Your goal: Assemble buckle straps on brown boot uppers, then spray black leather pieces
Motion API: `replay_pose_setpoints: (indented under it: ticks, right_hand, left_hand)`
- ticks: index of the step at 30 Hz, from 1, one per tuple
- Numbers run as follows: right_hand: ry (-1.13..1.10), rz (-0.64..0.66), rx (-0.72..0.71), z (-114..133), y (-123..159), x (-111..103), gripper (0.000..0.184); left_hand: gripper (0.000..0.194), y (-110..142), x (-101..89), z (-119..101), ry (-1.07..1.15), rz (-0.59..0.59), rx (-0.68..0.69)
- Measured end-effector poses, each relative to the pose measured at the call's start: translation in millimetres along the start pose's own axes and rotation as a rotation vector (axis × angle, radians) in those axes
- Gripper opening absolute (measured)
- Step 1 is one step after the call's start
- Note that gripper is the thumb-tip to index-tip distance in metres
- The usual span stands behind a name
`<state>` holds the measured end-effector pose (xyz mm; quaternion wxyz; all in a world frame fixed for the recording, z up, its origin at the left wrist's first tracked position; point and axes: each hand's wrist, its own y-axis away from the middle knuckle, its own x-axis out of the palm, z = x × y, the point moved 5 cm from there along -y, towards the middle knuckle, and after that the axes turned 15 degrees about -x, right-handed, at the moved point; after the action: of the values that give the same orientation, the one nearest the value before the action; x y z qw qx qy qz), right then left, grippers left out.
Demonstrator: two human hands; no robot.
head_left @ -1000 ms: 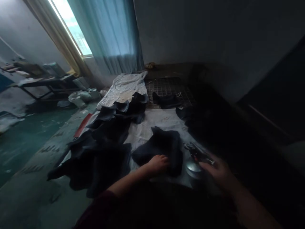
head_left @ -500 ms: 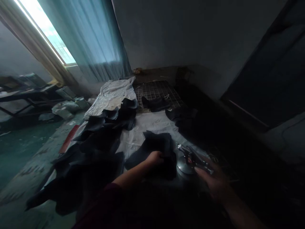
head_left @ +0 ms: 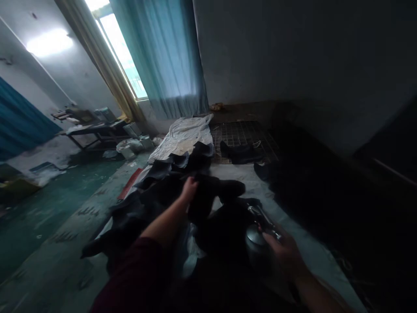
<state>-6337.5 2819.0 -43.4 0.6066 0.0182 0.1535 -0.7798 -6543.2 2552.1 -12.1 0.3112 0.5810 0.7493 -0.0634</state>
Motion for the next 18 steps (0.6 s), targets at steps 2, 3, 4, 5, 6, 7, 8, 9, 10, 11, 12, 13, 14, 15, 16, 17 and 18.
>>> replay_pose_setpoints:
  ticks: [2, 3, 4, 5, 6, 7, 8, 9, 10, 11, 12, 13, 14, 15, 16, 17, 18]
  right_hand:
    - [-0.007, -0.018, 0.032, 1.1, 0.3, -4.3, 0.034]
    - [-0.01, -0.026, 0.044, 2.2, 0.1, -6.5, 0.033]
    - [-0.014, -0.038, 0.052, 3.4, -0.3, -8.6, 0.033]
    - [-0.018, -0.044, 0.058, 4.1, -0.9, -10.3, 0.032]
    - [-0.022, -0.045, 0.063, 4.3, -1.3, -11.6, 0.033]
    - [-0.024, -0.045, 0.068, 3.7, -1.7, -12.8, 0.034]
    - [-0.024, -0.042, 0.076, 2.4, -1.9, -13.9, 0.034]
    - [-0.022, -0.041, 0.082, 0.6, -1.9, -15.3, 0.035]
    - [-0.018, -0.04, 0.09, -1.4, -1.9, -16.8, 0.035]
    - [-0.011, -0.041, 0.1, -3.6, -2.0, -18.7, 0.035]
    - [-0.006, -0.037, 0.11, -5.5, -2.3, -20.4, 0.035]
    - [0.0, -0.026, 0.12, -7.1, -3.0, -21.9, 0.035]
    - [0.007, -0.009, 0.126, -8.0, -4.1, -23.0, 0.035]
    - [0.016, 0.017, 0.129, -8.2, -5.8, -23.6, 0.035]
    - [0.029, 0.049, 0.129, -7.7, -8.0, -23.7, 0.036]
    - [0.044, 0.082, 0.124, -6.5, -10.8, -23.3, 0.038]
    - [0.061, 0.115, 0.119, -4.8, -14.2, -22.5, 0.041]
  left_hand:
    - [0.014, -23.2, -59.6, -28.0, -0.088, -0.118, 0.032]
    - [0.014, -31.1, -90.4, -42.7, -0.131, -0.173, 0.052]
    - [0.016, -36.3, -121.3, -57.5, -0.168, -0.233, 0.075]
    - [0.019, -38.9, -151.5, -71.5, -0.203, -0.302, 0.099]
    - [0.023, -39.5, -179.1, -84.4, -0.241, -0.358, 0.122]
    - [0.027, -38.4, -203.9, -95.6, -0.276, -0.417, 0.146]
    - [0.03, -36.3, -225.2, -104.8, -0.312, -0.474, 0.172]
    - [0.033, -33.6, -241.5, -112.5, -0.399, -0.544, 0.214]
    - [0.034, -31.9, -252.0, -117.4, -0.515, -0.597, 0.257]
    - [0.035, -32.0, -256.1, -118.9, -0.664, -0.626, 0.299]
    - [0.035, -34.8, -254.7, -116.0, -0.826, -0.626, 0.333]
    - [0.032, -40.3, -249.1, -108.2, -0.973, -0.596, 0.352]
    - [0.029, -47.6, -240.9, -96.2, -1.08, -0.544, 0.357]
    - [0.027, -55.9, -231.1, -81.1, -1.154, -0.488, 0.355]
    - [0.026, -64.7, -220.4, -63.6, -1.196, -0.434, 0.345]
    - [0.026, -73.2, -209.7, -44.9, -1.207, -0.387, 0.328]
    - [0.026, -81.0, -199.2, -25.7, -1.205, -0.349, 0.31]
